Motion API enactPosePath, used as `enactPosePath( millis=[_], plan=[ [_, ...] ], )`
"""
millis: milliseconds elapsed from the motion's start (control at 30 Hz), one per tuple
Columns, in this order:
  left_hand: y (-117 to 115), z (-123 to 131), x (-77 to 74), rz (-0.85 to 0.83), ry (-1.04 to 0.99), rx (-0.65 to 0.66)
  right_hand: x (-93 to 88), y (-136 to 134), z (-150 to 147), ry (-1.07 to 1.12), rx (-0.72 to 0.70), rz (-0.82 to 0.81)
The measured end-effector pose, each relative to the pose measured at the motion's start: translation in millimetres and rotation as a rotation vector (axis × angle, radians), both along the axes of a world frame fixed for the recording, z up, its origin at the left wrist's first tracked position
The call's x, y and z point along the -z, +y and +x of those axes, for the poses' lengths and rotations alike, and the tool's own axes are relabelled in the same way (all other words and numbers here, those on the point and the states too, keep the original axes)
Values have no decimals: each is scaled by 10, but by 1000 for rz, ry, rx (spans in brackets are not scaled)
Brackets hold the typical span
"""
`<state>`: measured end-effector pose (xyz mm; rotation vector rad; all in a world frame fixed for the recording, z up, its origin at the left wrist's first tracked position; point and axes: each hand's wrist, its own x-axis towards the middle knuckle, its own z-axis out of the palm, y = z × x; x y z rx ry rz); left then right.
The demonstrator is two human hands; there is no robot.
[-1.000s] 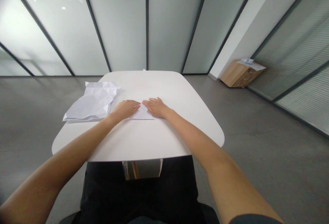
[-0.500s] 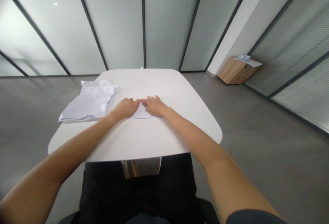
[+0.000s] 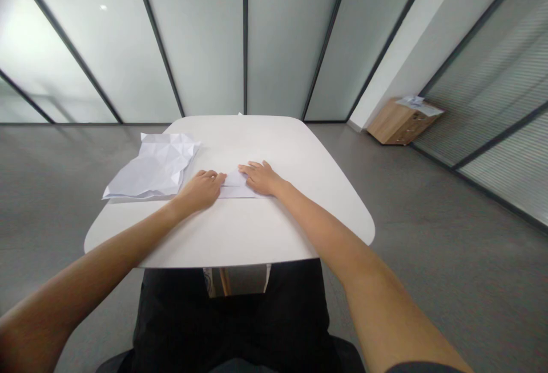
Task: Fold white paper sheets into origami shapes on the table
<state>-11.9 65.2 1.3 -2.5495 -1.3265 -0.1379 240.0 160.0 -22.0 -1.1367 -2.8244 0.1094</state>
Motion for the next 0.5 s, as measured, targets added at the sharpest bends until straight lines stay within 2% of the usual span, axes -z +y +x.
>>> enactPosePath(
  millis=[333, 500],
  plan=[
    [-400, -281, 19, -7, -12, -74, -14, -21, -2, 36, -3, -8],
    [-492, -295, -12, 19, 4, -94, -4, -14, 2, 42, -2, -11]
  ],
)
